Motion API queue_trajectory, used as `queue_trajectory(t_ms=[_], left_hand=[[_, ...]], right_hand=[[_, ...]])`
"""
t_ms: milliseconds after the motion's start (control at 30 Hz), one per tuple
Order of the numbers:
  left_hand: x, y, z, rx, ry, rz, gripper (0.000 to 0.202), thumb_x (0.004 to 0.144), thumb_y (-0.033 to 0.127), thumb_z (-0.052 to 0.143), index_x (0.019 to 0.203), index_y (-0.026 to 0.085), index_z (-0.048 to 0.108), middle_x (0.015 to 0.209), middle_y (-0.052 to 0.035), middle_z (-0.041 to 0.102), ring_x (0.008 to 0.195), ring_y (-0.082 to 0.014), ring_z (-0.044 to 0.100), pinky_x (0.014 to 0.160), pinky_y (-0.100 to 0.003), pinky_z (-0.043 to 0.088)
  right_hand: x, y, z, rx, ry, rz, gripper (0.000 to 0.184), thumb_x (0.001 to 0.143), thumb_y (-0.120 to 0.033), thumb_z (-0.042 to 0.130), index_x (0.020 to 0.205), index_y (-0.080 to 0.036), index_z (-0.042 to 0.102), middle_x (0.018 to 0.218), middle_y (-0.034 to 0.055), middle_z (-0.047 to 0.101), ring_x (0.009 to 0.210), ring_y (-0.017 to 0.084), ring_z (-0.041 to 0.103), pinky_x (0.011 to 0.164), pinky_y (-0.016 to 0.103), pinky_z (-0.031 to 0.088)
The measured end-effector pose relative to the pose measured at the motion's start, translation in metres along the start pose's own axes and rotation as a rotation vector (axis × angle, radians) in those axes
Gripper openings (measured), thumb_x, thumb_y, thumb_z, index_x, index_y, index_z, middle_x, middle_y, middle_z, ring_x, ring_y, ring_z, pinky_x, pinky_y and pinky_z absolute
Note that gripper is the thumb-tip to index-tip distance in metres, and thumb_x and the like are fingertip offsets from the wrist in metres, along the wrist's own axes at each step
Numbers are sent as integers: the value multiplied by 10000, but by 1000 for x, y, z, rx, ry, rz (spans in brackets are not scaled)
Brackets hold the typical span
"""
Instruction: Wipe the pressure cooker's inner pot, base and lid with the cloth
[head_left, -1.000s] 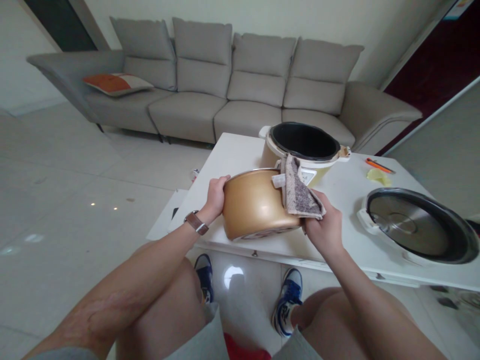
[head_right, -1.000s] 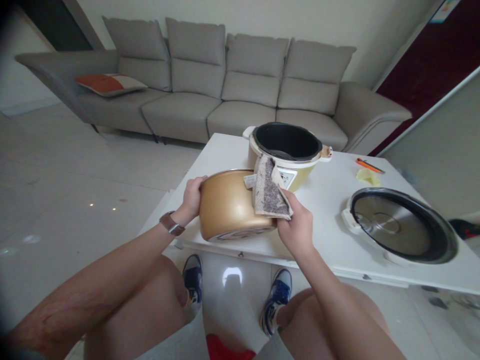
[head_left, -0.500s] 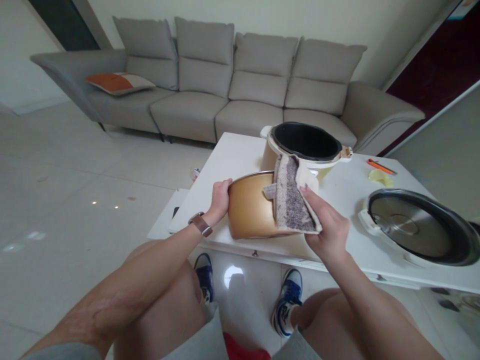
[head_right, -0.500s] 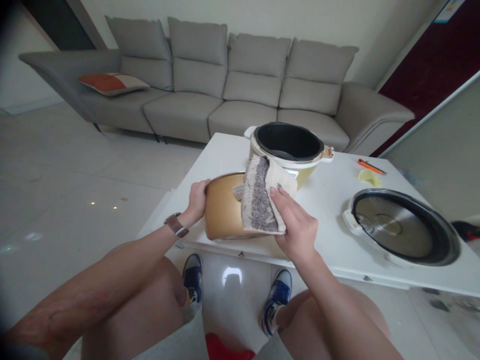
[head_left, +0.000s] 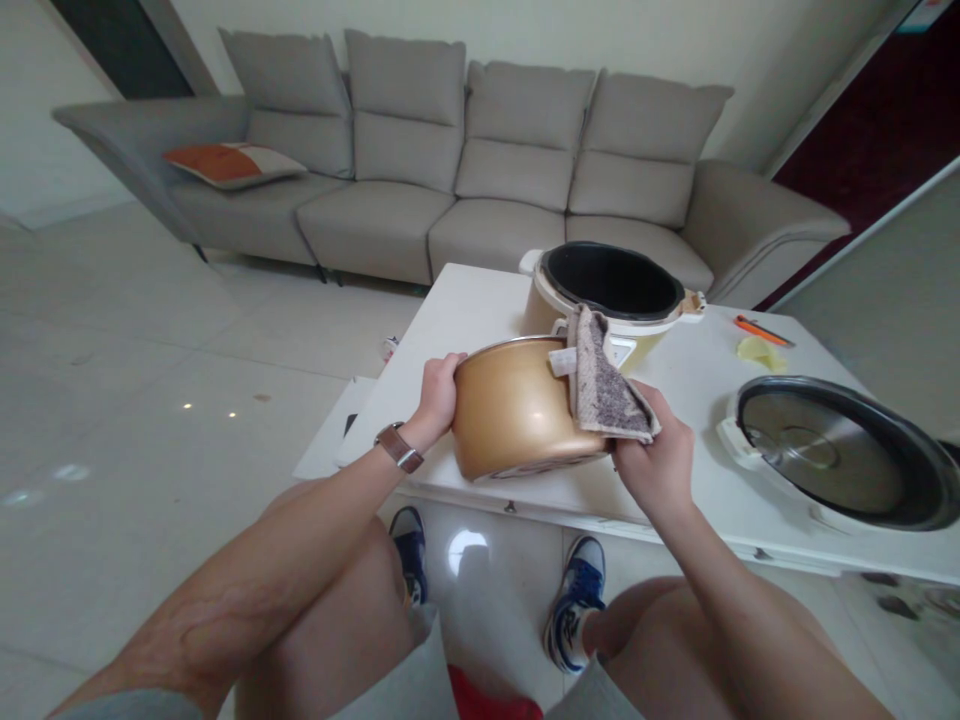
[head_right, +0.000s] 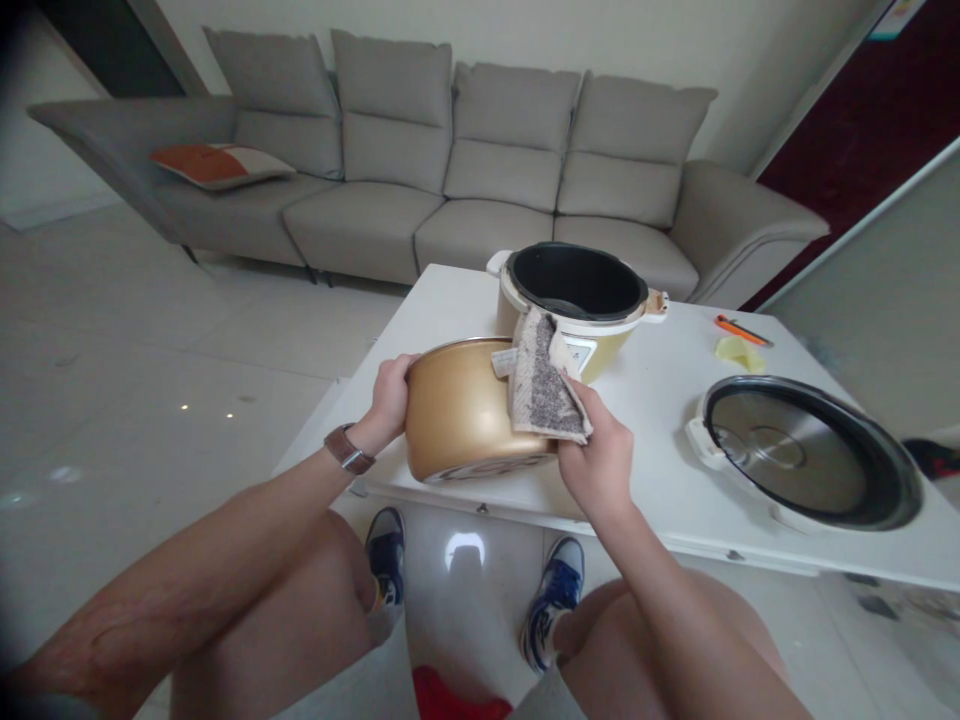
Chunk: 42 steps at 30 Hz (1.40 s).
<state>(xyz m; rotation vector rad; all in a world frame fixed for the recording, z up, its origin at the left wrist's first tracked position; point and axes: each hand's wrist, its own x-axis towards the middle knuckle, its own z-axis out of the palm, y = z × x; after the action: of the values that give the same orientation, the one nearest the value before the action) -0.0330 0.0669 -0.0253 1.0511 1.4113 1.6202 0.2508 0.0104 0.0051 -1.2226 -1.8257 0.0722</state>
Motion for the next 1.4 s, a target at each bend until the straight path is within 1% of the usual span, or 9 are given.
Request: queue_trajectory(t_ms=[133,400,500,600,733,833,1000,1133,1400], left_hand=[[-1,1,-2,47,13,37,365,820,382,551,515,219,434,547,31,360,593,-135,342,548,-297,253],[-2,-2,-6,23,2,11,349,819,384,560,531,214,460,569,26,394,612,-139,363,556,-291,289],[-1,-3,-5,0,19,15,328,797,401,571,546,211,478,588,26,416,631,-143,379,571,-289,304],[0,-3,-4,4,28,21,324,783,394,561,533,216,456,573,30,383,618,-139,353,554,-292,271],[1,-6,-5,-19,38,23,337,784,357,550,507,223,413,558,30,350,608,-136,332,545,-289,262],[-1,-13,-5,-56,41,15,339,788,336,544,501,225,399,556,29,341,607,-138,329,542,-289,263],[-2,-21,-4,-53,54,-1,324,817,305,506,516,226,419,560,29,360,620,-147,333,568,-296,287],[2,-8,-3,80,43,-16,347,840,273,531,506,216,461,560,28,393,632,-151,360,587,-304,280],[1,3,-3,21,22,-51,339,829,301,557,515,211,466,560,37,374,594,-138,345,563,-293,267]], right_hand=[[-2,1,0,-13,34,0,566,797,-81,543,1325,-227,686,1187,51,801,1042,274,787,888,374,644],[1,-24,-13,64,-99,-583,593,931,-192,674,1511,-252,565,1415,75,697,1379,319,609,1134,500,559],[3,-22,-11,71,-91,-535,589,923,-161,662,1498,-253,573,1434,78,684,1388,310,603,1148,505,544],[2,-13,-5,59,-35,-356,607,875,-109,621,1465,-252,600,1429,74,689,1331,290,655,1129,461,551],[0,0,2,-3,8,-19,554,804,-116,568,1336,-224,680,1225,65,789,1081,269,774,921,375,624],[-3,4,3,-11,12,81,509,788,-140,550,1267,-212,705,1096,55,815,964,261,787,825,345,619],[-6,0,0,-65,47,-58,627,739,-127,543,1340,-227,688,1236,72,785,1081,268,769,917,357,607],[-5,-4,-1,-102,54,-123,663,733,-110,537,1370,-232,673,1285,66,770,1108,267,769,931,354,620],[-2,-16,0,-123,36,-302,684,856,-79,541,1513,-267,565,1413,45,699,1258,262,706,1040,371,611]])
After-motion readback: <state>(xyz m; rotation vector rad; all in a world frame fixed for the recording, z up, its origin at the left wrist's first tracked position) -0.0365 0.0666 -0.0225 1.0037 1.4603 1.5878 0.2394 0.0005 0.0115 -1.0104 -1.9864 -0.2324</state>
